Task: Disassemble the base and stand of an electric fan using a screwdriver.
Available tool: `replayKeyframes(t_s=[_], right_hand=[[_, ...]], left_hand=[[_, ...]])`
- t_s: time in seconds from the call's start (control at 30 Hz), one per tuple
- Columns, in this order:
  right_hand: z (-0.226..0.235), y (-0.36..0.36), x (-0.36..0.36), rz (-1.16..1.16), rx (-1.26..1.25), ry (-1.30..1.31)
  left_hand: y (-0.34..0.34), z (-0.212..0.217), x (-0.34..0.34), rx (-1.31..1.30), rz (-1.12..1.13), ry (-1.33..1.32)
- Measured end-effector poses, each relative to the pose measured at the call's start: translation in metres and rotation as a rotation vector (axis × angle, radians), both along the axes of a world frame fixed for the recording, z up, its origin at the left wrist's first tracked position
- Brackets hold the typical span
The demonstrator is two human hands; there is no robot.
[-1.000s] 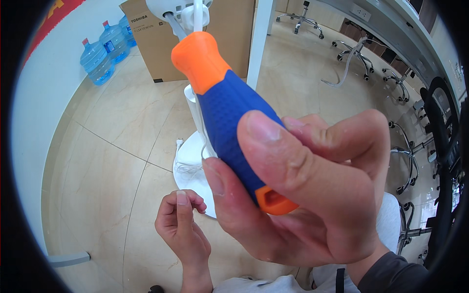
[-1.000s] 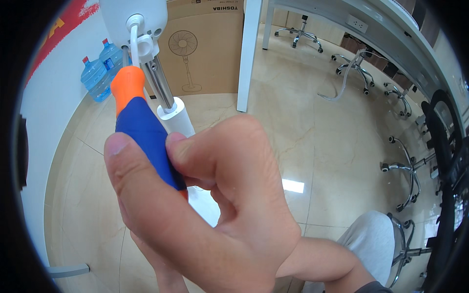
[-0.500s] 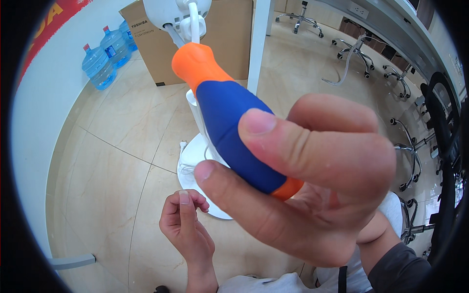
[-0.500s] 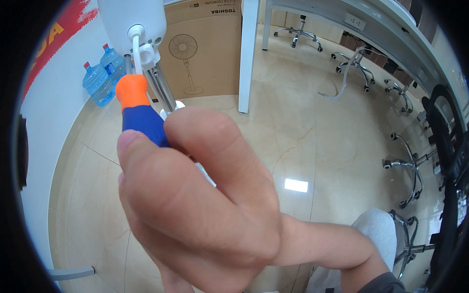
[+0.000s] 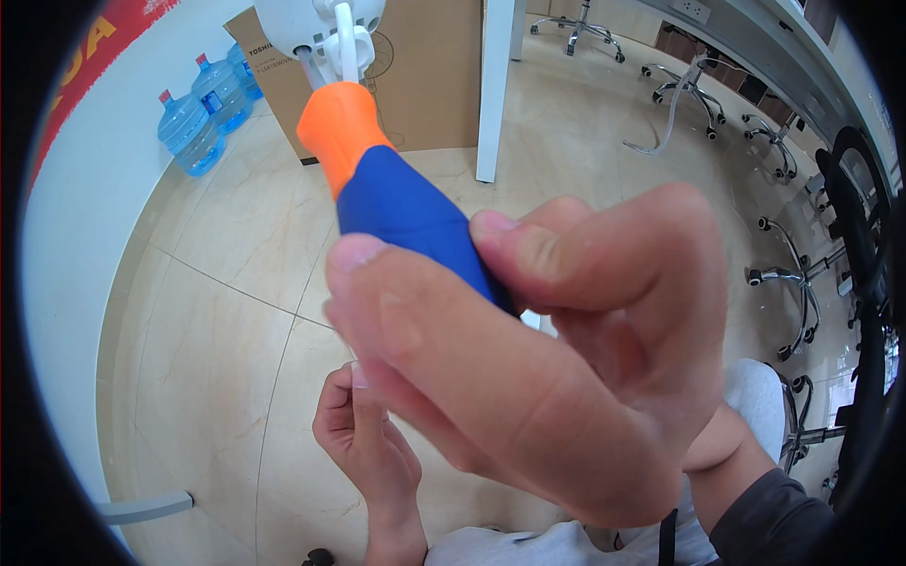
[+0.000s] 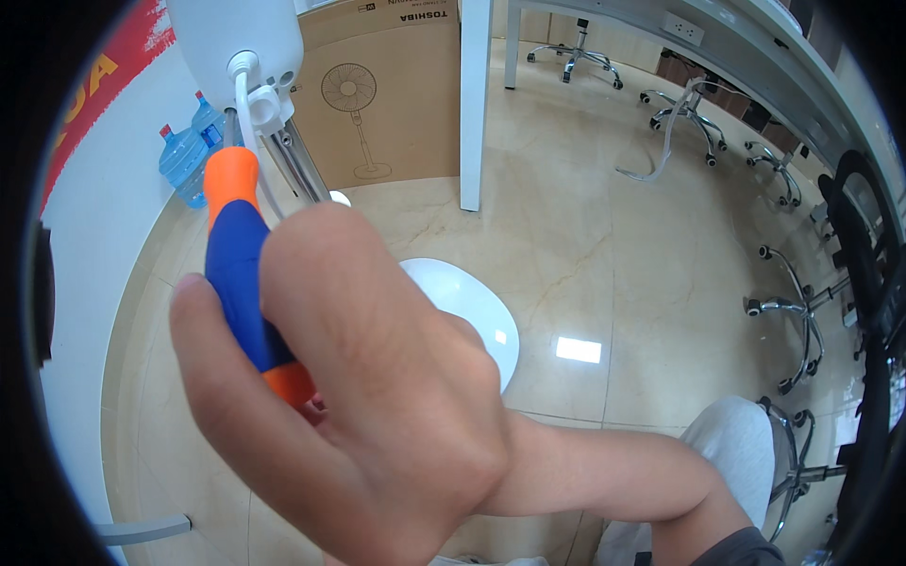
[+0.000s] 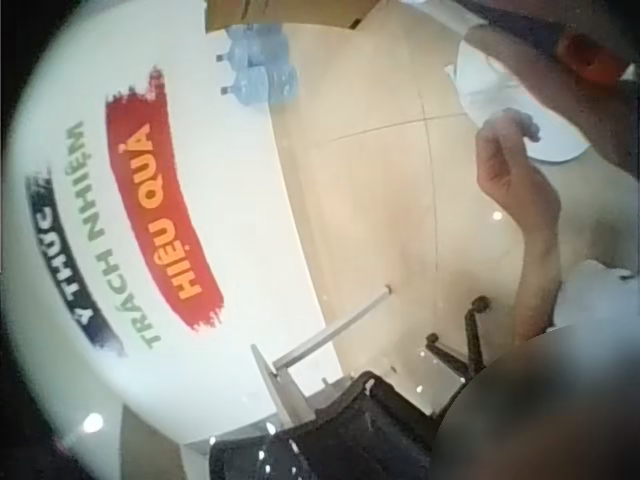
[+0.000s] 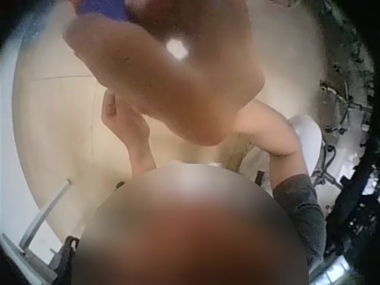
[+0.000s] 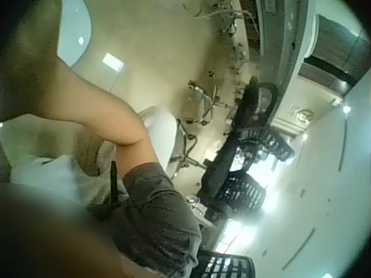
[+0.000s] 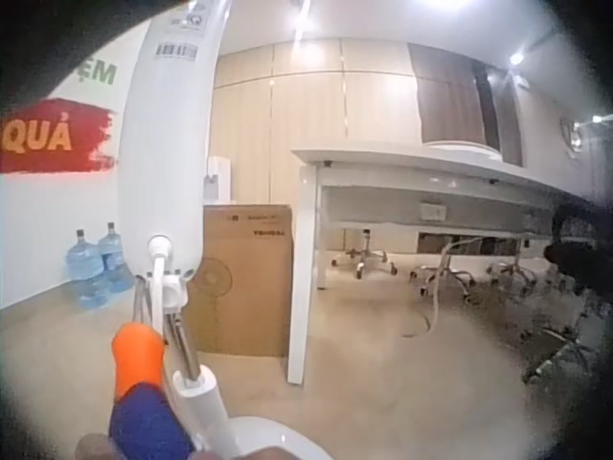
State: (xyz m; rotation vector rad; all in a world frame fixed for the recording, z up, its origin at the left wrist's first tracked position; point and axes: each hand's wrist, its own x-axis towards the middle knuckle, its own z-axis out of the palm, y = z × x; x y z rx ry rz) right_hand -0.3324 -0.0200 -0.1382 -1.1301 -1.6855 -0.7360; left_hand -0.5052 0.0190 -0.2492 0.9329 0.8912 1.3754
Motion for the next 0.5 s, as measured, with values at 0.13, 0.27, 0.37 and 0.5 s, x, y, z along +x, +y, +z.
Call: replayKeyframes(t_s=[0.13,0.27,0.37,0.5], right_hand=[[-0.004,-0.003,0.004,0.032,0.052,0.03],[-0.002,0.013,-0.003,0.066,0.101,0.056],[0.005,0.037,0.001,0.085,0.135,0.079],[0.007,0.038,0.017,0.104,0.184,0.109]], left_hand=[[-0.003,0.009,0.01,-0.032,0.019,-0.045],[0.0,0.002,0.003,0.044,-0.029,-0.037],[0.001,0.005,0.005,0.069,-0.049,-0.013],[0.002,0.008,0.009,0.086,-0.053,-0.023]])
